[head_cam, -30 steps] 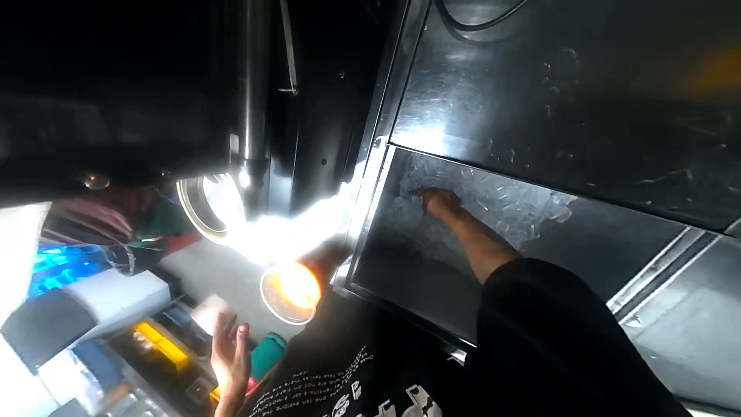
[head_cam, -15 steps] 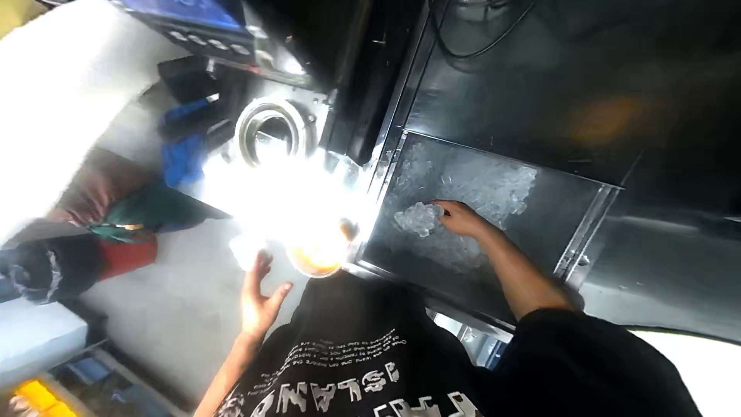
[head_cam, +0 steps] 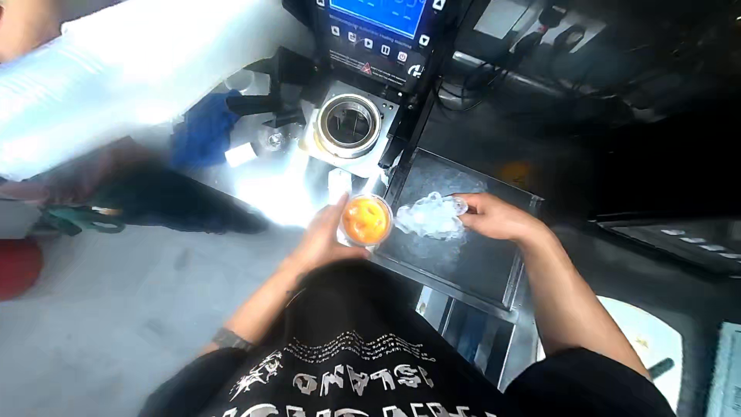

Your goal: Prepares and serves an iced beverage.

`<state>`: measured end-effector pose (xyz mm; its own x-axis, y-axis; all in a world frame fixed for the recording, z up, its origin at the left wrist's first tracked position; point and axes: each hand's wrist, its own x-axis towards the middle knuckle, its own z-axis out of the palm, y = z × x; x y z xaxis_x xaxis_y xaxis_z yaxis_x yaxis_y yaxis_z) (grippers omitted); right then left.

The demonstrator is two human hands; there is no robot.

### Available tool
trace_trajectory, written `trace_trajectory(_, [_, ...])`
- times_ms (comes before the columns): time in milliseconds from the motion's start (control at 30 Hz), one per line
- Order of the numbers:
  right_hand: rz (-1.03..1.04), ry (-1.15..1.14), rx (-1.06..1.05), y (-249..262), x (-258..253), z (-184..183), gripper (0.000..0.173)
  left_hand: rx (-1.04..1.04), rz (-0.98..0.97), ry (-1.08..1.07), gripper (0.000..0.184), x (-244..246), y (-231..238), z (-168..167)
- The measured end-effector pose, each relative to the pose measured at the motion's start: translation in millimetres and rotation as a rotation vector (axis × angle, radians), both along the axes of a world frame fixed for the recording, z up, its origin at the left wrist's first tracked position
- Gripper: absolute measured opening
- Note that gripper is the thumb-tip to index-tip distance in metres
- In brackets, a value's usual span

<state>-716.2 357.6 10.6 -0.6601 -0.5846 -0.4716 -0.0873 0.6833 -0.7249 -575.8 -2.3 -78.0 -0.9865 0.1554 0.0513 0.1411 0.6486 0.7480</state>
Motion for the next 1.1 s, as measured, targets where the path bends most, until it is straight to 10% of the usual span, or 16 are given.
trace_trajectory(400, [0.287,0.256,0.515,-87,2,58,0.034,-0.087,-0.031,0.12,0.128,-13,19,3])
trace_trajectory(700, [0.275,0.469,0.273,-31,4,70,0.04,0.13,0.168,0.021,0.113,-1,18,-12])
trace_trajectory(833, [0.109,0.284,0.245,31,-29,-7,0.041,0.324,0.303,0.073,0.094,13,14,-21])
trace_trajectory(1100, [-0.236,-0.008,0.638,97,-88,-288,0.034,0.178,0.751,-0.201,0.094,101,9,-21])
